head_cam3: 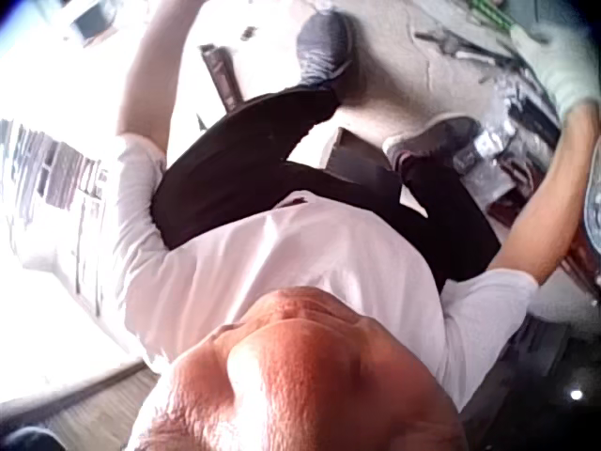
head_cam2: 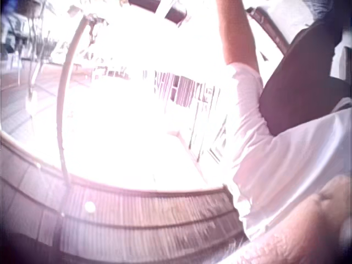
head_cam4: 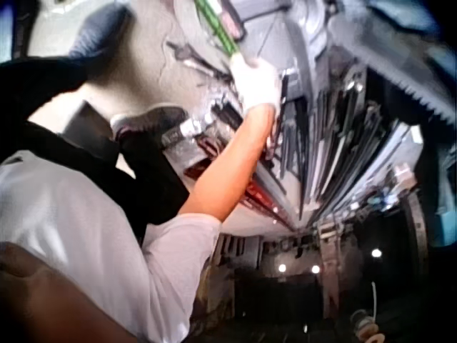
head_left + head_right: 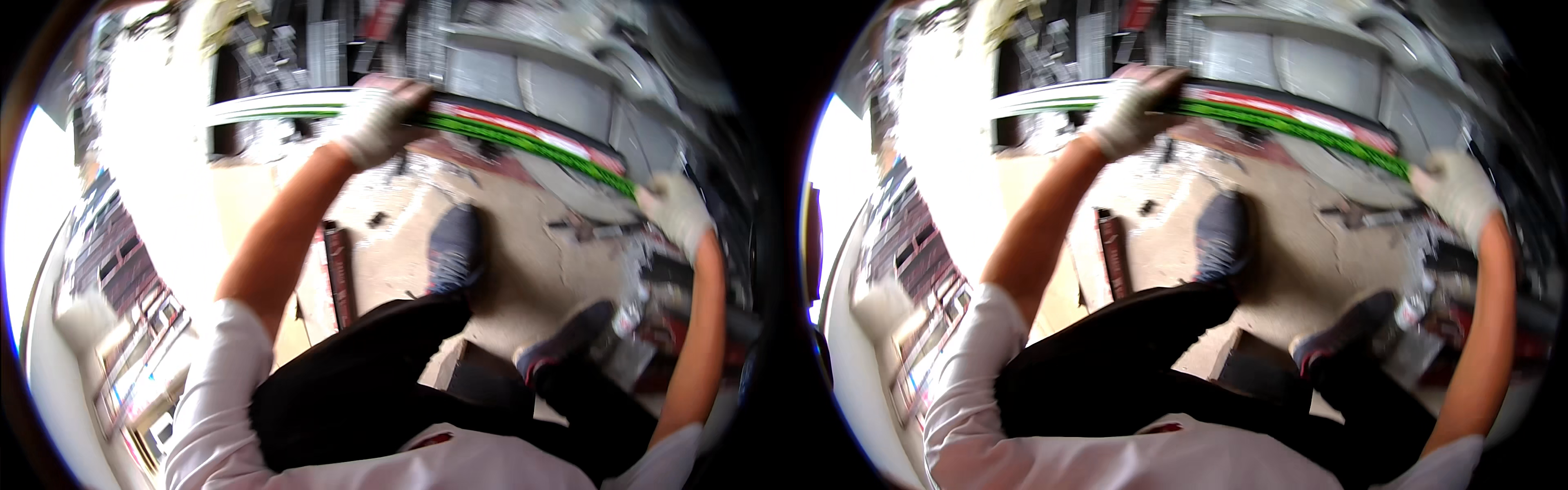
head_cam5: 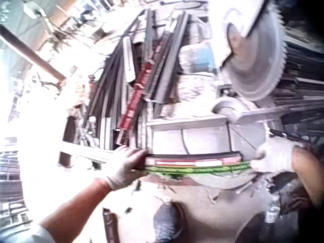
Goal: The person measures a window frame using a tape measure, then walks to a cutting machine and measures a metal profile before positioning it on the saw. The person handles the tape measure and metal profile throughout.
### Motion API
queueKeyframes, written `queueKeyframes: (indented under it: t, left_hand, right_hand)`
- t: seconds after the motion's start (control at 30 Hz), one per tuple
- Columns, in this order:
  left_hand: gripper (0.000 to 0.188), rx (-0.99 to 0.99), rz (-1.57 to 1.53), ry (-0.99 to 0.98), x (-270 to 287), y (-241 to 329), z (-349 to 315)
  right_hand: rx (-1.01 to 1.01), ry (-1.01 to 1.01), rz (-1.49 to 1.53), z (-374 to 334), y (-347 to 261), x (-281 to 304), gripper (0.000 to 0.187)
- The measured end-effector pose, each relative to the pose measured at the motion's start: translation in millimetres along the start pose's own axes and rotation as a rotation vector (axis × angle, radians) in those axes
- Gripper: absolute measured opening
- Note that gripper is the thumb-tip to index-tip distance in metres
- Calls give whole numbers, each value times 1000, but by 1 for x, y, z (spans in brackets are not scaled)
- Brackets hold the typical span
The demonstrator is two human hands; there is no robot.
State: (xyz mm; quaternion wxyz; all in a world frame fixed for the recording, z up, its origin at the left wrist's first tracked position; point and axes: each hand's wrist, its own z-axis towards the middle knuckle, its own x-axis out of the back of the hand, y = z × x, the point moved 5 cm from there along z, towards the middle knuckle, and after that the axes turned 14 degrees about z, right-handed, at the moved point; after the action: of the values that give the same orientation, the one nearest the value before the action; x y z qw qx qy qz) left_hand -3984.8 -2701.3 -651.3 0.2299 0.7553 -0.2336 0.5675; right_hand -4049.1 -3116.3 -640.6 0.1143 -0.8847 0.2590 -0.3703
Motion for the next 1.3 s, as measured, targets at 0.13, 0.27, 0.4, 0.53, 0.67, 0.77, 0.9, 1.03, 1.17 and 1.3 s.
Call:
queueKeyframes:
  t: [0.13, 0.27, 0.4, 0.53, 0.67, 0.77, 0.9, 1.03, 1.17, 1.3]
  left_hand:
    - [67, -68, 74, 145, 0, -4, -6]
    - [66, -65, 31, 156, -6, -6, -9]
    - [66, -57, 27, 155, -6, -8, -13]
    - [64, -50, 10, 159, -6, -9, -14]
    - [64, -39, 6, 131, -4, -8, -14]
    - [64, -51, 33, 142, 3, -6, -8]
    - [61, -62, 54, 83, 0, -2, -3]
    - [65, -58, -29, 143, -2, 0, -9]
    - [64, -58, -70, 114, 1, 15, 5]
    - [65, -44, -100, 112, -7, 13, 6]
  right_hand:
    - [97, 48, 75, 11, 14, -8, 30]
    - [56, 58, 113, 13, 22, -8, 28]
    - [98, 54, 136, 15, 20, -9, 28]
    - [82, 40, 124, 14, 21, -10, 26]
    - [97, 65, 144, 14, 27, -12, 25]
    - [72, 84, 67, 14, 37, -9, 31]
    - [75, 42, -38, 5, 26, -1, 38]
    - [-8, -27, -66, 9, -4, -1, 48]
    - [-68, -54, 5, 3, 7, 1, 50]
    - [-72, -41, -6, 0, 5, -1, 54]
